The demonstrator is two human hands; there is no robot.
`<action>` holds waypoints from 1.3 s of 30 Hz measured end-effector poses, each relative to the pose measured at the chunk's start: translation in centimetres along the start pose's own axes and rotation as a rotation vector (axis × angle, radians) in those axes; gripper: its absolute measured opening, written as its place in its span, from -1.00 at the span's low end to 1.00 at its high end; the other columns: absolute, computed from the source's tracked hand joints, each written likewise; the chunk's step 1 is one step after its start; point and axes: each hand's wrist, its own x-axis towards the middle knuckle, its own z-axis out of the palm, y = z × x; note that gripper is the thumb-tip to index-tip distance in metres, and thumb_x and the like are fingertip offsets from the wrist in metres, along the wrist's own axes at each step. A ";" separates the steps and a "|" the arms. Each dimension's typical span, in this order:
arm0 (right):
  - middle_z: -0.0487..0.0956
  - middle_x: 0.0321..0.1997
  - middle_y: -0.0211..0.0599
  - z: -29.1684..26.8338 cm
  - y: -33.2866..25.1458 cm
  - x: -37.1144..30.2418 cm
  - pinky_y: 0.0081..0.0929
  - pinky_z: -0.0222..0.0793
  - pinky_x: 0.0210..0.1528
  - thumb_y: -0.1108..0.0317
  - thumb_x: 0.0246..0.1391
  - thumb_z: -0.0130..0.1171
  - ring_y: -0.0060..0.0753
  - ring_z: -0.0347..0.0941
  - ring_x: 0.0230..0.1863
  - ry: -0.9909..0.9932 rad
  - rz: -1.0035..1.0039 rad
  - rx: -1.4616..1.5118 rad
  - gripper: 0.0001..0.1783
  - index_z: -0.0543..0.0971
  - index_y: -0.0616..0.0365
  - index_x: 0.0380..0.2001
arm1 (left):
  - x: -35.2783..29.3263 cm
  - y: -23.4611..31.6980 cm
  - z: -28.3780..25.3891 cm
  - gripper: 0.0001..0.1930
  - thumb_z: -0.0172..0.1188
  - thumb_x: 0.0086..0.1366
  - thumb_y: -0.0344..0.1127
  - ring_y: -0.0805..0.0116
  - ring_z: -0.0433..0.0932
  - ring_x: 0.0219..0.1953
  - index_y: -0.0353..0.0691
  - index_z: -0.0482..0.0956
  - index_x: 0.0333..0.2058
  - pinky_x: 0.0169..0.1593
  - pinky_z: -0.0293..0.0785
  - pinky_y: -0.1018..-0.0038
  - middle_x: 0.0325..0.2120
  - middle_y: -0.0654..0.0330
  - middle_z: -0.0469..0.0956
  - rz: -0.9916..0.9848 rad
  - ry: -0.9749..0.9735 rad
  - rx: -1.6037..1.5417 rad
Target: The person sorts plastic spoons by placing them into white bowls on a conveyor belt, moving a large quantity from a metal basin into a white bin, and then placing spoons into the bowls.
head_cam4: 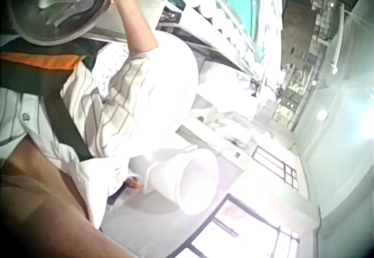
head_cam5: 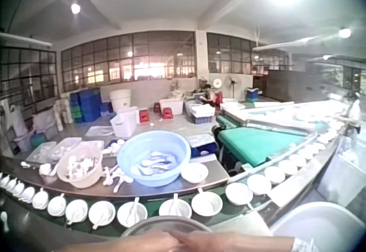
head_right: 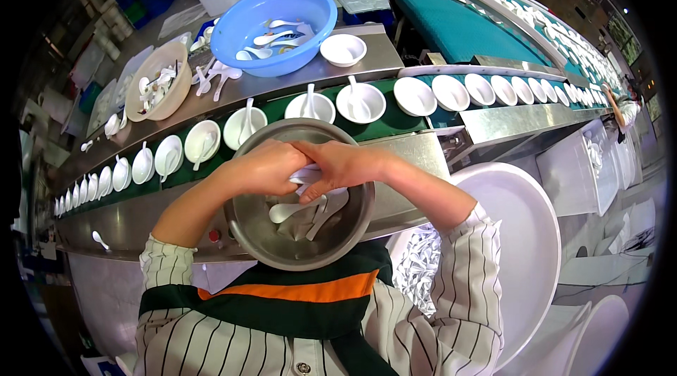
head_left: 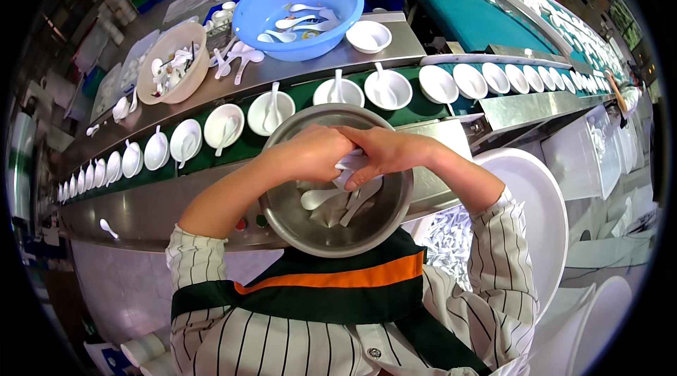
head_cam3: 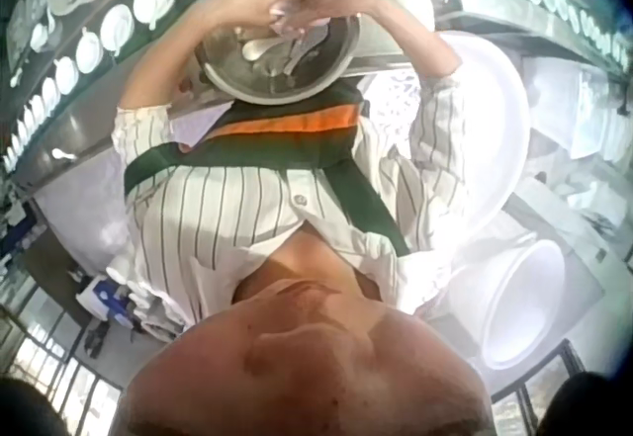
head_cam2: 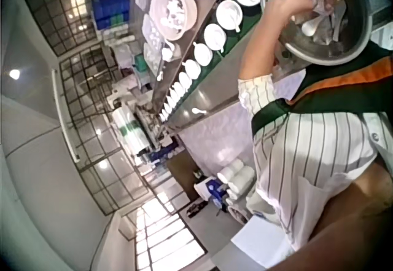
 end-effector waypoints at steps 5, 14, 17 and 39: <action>0.48 -0.12 0.00 -0.6 0.2 -0.7 -0.42 0.31 -0.09 0.19 -0.28 0.31 -0.18 0.44 -0.15 -0.010 0.255 -0.228 -0.13 0.17 0.25 0.12 | -0.1 -0.4 0.1 -0.71 0.12 -0.11 -0.38 0.03 0.49 -0.35 -0.29 0.42 -0.33 -0.28 0.37 0.22 -0.49 -0.04 0.49 -0.093 0.029 -0.012; 0.54 -0.33 -0.07 -7.7 11.9 -1.2 -0.41 0.35 -0.22 0.12 -0.24 0.33 -0.27 0.49 -0.32 0.767 0.285 -0.208 -0.42 0.46 0.29 -0.17 | -0.2 -4.8 1.8 -0.79 0.04 -0.05 -0.41 0.01 0.47 -0.30 -0.31 0.45 -0.36 -0.22 0.35 0.22 -0.40 -0.04 0.50 -0.029 0.131 -0.329; 0.54 -0.35 0.01 -8.1 18.6 0.5 -0.32 0.35 -0.24 0.02 -0.29 0.34 -0.09 0.49 -0.32 0.930 0.506 -0.282 -0.39 0.48 0.28 -0.25 | 1.6 -4.5 2.7 -0.73 0.03 -0.04 -0.44 0.08 0.47 -0.30 -0.30 0.46 -0.27 -0.22 0.37 0.31 -0.40 0.00 0.50 0.059 0.119 -0.219; 0.48 -0.59 0.00 -10.1 25.9 -3.5 -0.13 0.31 -0.41 0.17 -0.03 0.07 0.07 0.42 -0.49 1.217 0.534 -0.722 -0.72 0.46 0.21 -0.46 | 0.5 -1.2 9.1 -0.61 0.29 -0.15 -0.27 0.05 0.49 -0.40 -0.27 0.36 -0.35 -0.36 0.36 0.19 -0.54 -0.02 0.47 0.053 -0.131 0.059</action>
